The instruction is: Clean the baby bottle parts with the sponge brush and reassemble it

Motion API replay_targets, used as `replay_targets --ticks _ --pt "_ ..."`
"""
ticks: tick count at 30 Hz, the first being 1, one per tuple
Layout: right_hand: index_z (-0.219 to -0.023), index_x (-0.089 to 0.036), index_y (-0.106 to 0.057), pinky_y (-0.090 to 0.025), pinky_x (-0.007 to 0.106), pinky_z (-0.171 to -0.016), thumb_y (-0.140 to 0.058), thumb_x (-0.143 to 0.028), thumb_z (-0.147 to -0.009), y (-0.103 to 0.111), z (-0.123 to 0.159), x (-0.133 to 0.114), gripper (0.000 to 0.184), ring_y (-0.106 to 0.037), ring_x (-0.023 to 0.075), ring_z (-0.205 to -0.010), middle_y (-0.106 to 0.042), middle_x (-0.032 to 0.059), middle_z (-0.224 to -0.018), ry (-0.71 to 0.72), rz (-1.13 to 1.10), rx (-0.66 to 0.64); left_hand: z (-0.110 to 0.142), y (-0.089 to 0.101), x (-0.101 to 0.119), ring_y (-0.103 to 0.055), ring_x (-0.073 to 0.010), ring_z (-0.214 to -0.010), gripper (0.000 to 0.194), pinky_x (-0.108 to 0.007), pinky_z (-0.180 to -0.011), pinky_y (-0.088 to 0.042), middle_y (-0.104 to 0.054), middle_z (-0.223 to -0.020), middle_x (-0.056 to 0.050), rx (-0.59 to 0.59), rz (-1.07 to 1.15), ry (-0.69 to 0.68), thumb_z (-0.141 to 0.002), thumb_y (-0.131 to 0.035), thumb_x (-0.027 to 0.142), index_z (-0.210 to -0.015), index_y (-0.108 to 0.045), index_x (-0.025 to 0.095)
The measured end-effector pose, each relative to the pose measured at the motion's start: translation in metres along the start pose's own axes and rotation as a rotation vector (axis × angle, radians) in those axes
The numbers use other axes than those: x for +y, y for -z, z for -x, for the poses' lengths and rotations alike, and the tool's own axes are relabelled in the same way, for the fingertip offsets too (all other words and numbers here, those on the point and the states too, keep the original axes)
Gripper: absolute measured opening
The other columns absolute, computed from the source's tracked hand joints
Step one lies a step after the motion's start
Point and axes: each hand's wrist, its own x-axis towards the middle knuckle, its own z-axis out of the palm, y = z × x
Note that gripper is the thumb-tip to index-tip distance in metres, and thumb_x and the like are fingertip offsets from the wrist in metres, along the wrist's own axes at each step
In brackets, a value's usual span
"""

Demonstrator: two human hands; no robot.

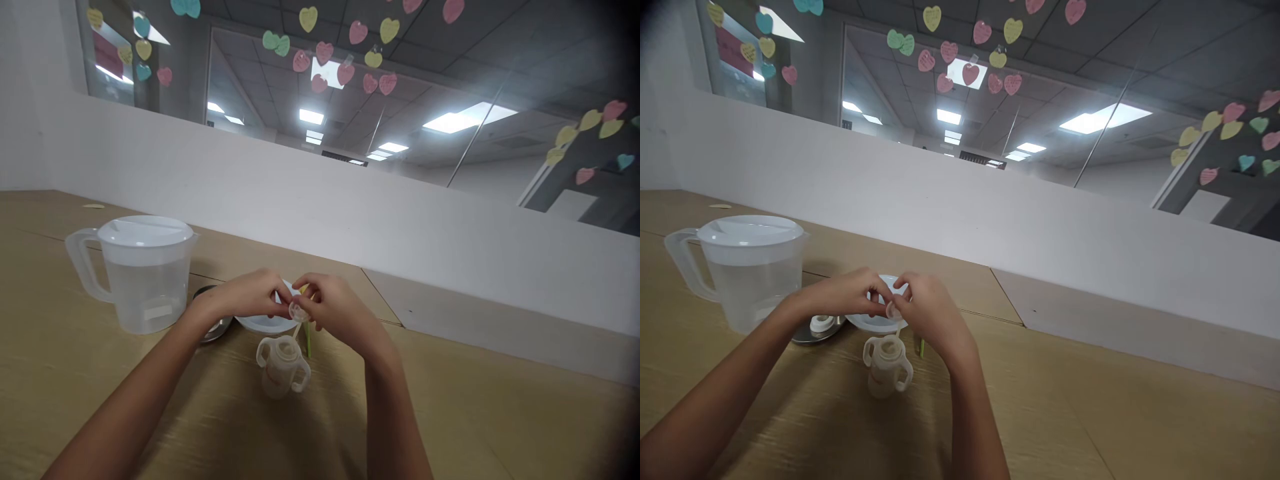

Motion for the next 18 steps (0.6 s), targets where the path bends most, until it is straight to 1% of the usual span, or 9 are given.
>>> replay_targets --ticks 2,3,5,7,9,11,12,15,18 --pt "-0.092 -0.015 -0.062 -0.037 0.018 -0.048 -0.048 -0.021 -0.081 -0.007 -0.006 0.007 0.019 -0.053 0.0065 -0.047 -0.064 0.0018 -0.071 -0.006 0.028 -0.162 0.004 0.005 -0.011 -0.054 -0.0099 -0.062 0.028 -0.018 -0.054 -0.037 -0.066 -0.072 -0.001 -0.095 0.028 0.088 -0.072 -0.052 0.03 -0.091 -0.071 0.021" --pt "-0.092 -0.015 -0.061 -0.037 0.018 -0.047 -0.049 -0.019 -0.08 -0.011 -0.01 0.011 0.018 -0.051 0.0056 -0.044 -0.063 0.0014 -0.071 -0.017 0.049 -0.233 0.006 0.007 -0.017 -0.055 -0.0105 -0.062 0.03 -0.018 -0.053 -0.037 -0.066 -0.074 -0.001 -0.123 0.031 0.152 -0.071 -0.053 0.031 -0.093 -0.07 0.022" --pt "-0.094 -0.015 -0.061 -0.037 0.019 -0.045 -0.049 -0.015 -0.078 -0.018 -0.017 0.017 0.02 -0.048 0.0039 -0.039 -0.062 0.0013 -0.075 -0.039 0.101 -0.314 0.009 0.011 -0.03 -0.054 -0.011 -0.059 0.028 -0.018 -0.05 -0.037 -0.065 -0.069 -0.002 -0.116 -0.028 0.309 -0.067 -0.054 0.03 -0.087 -0.071 0.02" --pt "-0.093 -0.015 -0.061 -0.037 0.019 -0.045 -0.05 -0.011 -0.075 -0.023 -0.021 0.021 0.021 -0.046 0.0028 -0.038 -0.062 0.0019 -0.079 -0.036 0.166 -0.311 0.012 0.014 -0.041 -0.051 -0.0112 -0.052 0.019 -0.02 -0.049 -0.037 -0.061 -0.057 -0.002 -0.04 -0.174 0.481 -0.062 -0.056 0.023 -0.072 -0.071 0.017" --pt "-0.091 -0.015 -0.062 -0.038 0.02 -0.048 -0.05 -0.008 -0.073 -0.025 -0.022 0.021 0.023 -0.047 0.0033 -0.04 -0.062 0.0029 -0.082 -0.009 0.221 -0.273 0.015 0.015 -0.052 -0.051 -0.0129 -0.047 0.009 -0.023 -0.049 -0.038 -0.058 -0.049 -0.003 0.019 -0.309 0.641 -0.055 -0.058 0.016 -0.058 -0.067 0.015" --pt "-0.09 -0.015 -0.063 -0.038 0.021 -0.051 -0.05 -0.007 -0.072 -0.023 -0.021 0.018 0.024 -0.049 0.005 -0.045 -0.063 0.0033 -0.081 0.012 0.252 -0.24 0.016 0.016 -0.062 -0.054 -0.0172 -0.048 0.004 -0.028 -0.052 -0.042 -0.056 -0.043 -0.005 0.013 -0.351 0.759 -0.049 -0.062 0.012 -0.047 -0.062 0.014" --pt "-0.091 -0.016 -0.063 -0.037 0.021 -0.052 -0.051 -0.007 -0.072 -0.022 -0.02 0.016 0.024 -0.05 0.006 -0.047 -0.063 0.0032 -0.079 0.016 0.258 -0.233 0.016 0.015 -0.067 -0.056 -0.0197 -0.049 0.007 -0.03 -0.054 -0.044 -0.055 -0.04 -0.006 0.004 -0.346 0.801 -0.046 -0.065 0.012 -0.043 -0.059 0.015" --pt "-0.095 -0.017 -0.063 -0.037 0.023 -0.053 -0.052 -0.012 -0.075 -0.019 -0.018 0.012 0.023 -0.052 0.0095 -0.053 -0.064 0.0032 -0.075 0.011 0.262 -0.224 0.016 0.009 -0.082 -0.059 -0.0261 -0.053 0.018 -0.036 -0.059 -0.047 -0.05 -0.033 -0.006 0.018 -0.313 0.853 -0.037 -0.071 0.011 -0.036 -0.055 0.016" --pt "-0.098 -0.017 -0.063 -0.037 0.025 -0.056 -0.053 -0.017 -0.076 -0.018 -0.016 0.012 0.025 -0.056 0.0137 -0.064 -0.065 0.0052 -0.08 0.023 0.289 -0.198 0.015 0.001 -0.092 -0.06 -0.0297 -0.054 0.025 -0.04 -0.059 -0.047 -0.046 -0.03 -0.006 0.088 -0.267 0.815 -0.031 -0.071 0.004 -0.031 -0.049 0.016"
